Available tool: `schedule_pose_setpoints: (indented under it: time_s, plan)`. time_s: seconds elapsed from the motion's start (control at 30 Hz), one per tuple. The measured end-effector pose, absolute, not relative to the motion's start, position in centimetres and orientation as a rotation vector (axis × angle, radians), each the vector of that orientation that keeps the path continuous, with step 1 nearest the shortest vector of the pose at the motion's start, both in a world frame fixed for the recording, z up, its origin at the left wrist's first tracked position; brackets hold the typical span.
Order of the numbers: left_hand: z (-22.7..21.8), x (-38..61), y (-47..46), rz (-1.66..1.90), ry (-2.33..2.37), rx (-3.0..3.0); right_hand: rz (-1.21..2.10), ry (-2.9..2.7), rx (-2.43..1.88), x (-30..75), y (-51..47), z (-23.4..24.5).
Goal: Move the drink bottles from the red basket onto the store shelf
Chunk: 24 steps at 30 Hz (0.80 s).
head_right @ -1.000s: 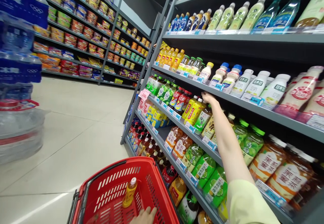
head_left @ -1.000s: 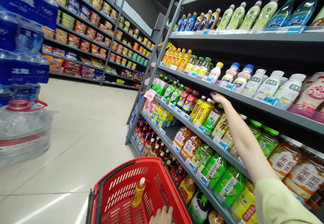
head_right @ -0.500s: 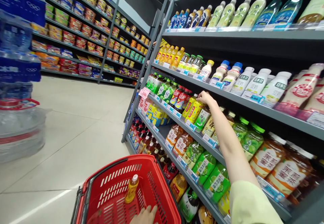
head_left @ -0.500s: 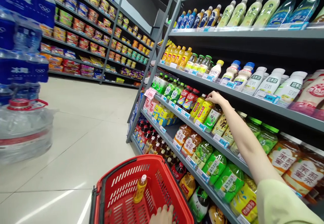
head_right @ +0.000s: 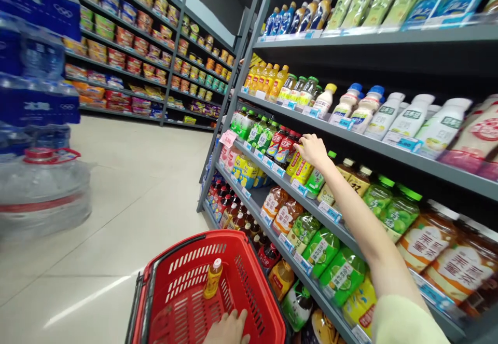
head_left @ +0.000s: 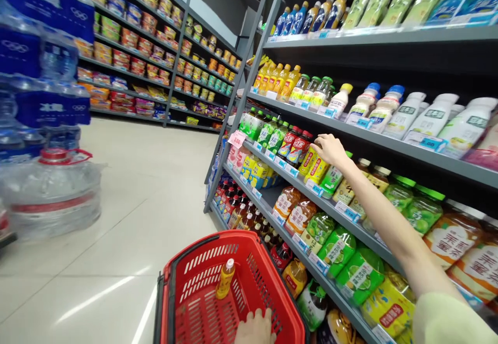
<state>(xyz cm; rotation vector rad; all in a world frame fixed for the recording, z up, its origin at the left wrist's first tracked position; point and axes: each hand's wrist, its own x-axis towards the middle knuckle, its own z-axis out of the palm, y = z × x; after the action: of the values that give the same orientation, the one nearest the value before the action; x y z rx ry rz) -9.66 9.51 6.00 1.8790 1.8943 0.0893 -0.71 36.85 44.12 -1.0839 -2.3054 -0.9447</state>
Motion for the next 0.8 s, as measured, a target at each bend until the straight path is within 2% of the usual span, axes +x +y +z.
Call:
schedule_pose_setpoints:
  time_s: [0.13, 0.3, 0.4, 0.5, 0.63, 0.8]
  plan:
    - [6.9, -7.8, 7.8, 0.069, 1.859, 1.846, -0.757, -2.483, -0.408, -3.2, 30.4, 33.7]
    - [6.9, -5.0, 8.0, 0.058, 1.688, 1.731, -0.373, -3.259, 0.135, -5.5, 22.9, 15.4]
    - [6.4, -3.3, 8.7, -0.004, 1.662, 1.69, -0.109, -3.57, -0.048, -6.7, 22.6, 5.3]
    - [5.5, -1.5, 9.0, 0.067, 1.62, 1.662, -0.012, -3.574, -0.706, -8.6, 26.3, -1.8]
    - [3.5, 0.2, 9.3, 0.215, 1.595, 1.576, -0.046, -3.382, -1.16, -11.2, 31.8, -7.4]
    - [0.7, -0.1, 9.5, 0.106, 1.86, 1.336, 0.06, -3.2, -1.485, -12.2, 33.4, -11.9]
